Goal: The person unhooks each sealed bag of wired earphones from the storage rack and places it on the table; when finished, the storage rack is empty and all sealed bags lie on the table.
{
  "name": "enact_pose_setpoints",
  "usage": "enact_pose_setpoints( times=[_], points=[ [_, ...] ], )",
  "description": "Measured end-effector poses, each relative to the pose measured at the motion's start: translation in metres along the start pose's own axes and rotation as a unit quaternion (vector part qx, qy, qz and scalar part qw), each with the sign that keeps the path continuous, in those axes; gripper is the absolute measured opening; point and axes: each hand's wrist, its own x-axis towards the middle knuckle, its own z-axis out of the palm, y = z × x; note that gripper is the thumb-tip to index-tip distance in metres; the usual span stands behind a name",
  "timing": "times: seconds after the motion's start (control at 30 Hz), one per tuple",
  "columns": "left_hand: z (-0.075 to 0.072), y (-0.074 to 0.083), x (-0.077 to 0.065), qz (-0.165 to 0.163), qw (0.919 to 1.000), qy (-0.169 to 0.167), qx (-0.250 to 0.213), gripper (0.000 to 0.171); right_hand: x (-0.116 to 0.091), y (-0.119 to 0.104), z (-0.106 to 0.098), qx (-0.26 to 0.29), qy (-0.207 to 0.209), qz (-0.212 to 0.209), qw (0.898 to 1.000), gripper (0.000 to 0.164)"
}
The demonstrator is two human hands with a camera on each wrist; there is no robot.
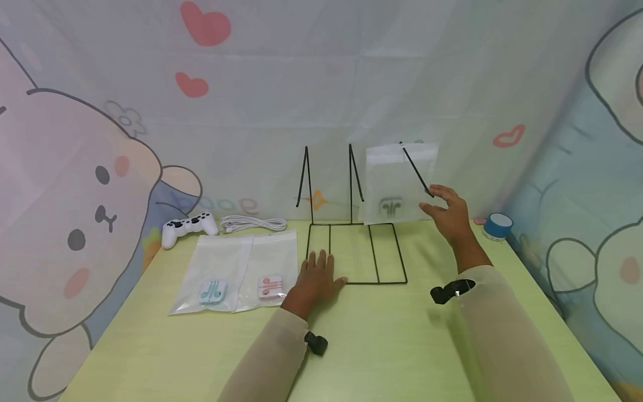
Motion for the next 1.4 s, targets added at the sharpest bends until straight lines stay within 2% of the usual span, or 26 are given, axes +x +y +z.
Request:
enact_pose_setpoints(
  times=[0.37,0.53,0.67,0.8,0.93,1.07,1.23,1.4],
  points=[
    [0.008,-0.004,0.004,0.014,0.9992,0.03,-0.022,0.089,-0.002,0.001,0.008,0.034,0.013,-0.007,0.999,0.042],
    [0.007,-0.003,0.005,0.012,0.999,0.031,-0.031,0.09,-0.001,0.0,0.009,0.042,0.016,-0.017,0.999,0.036],
    [0.008,-0.003,0.005,0.012,0.9988,0.031,-0.035,0.091,-0.003,-0.001,0.008,0.039,0.013,0.002,0.999,0.033],
    [0.009,-0.003,0.005,0.014,0.9985,0.037,-0.037,0.091,-0.005,-0.002,0.007,0.028,-0.008,0.03,0.999,0.035],
    [0.009,-0.002,0.005,0.012,0.9984,0.04,-0.039,0.091,-0.004,-0.002,0.007,0.03,-0.033,0.04,0.998,0.038],
    [0.01,-0.002,0.006,0.01,0.9985,0.041,-0.036,0.092,-0.002,0.001,0.008,0.048,-0.044,0.034,0.997,0.04],
    [0.01,-0.002,0.006,0.01,0.9985,0.041,-0.035,0.092,0.001,0.004,0.011,0.046,-0.043,0.015,0.998,0.038],
    [0.009,-0.002,0.005,0.011,0.9984,0.04,-0.038,0.092,0.001,0.001,0.013,0.056,-0.059,0.028,0.996,0.045]
  ],
)
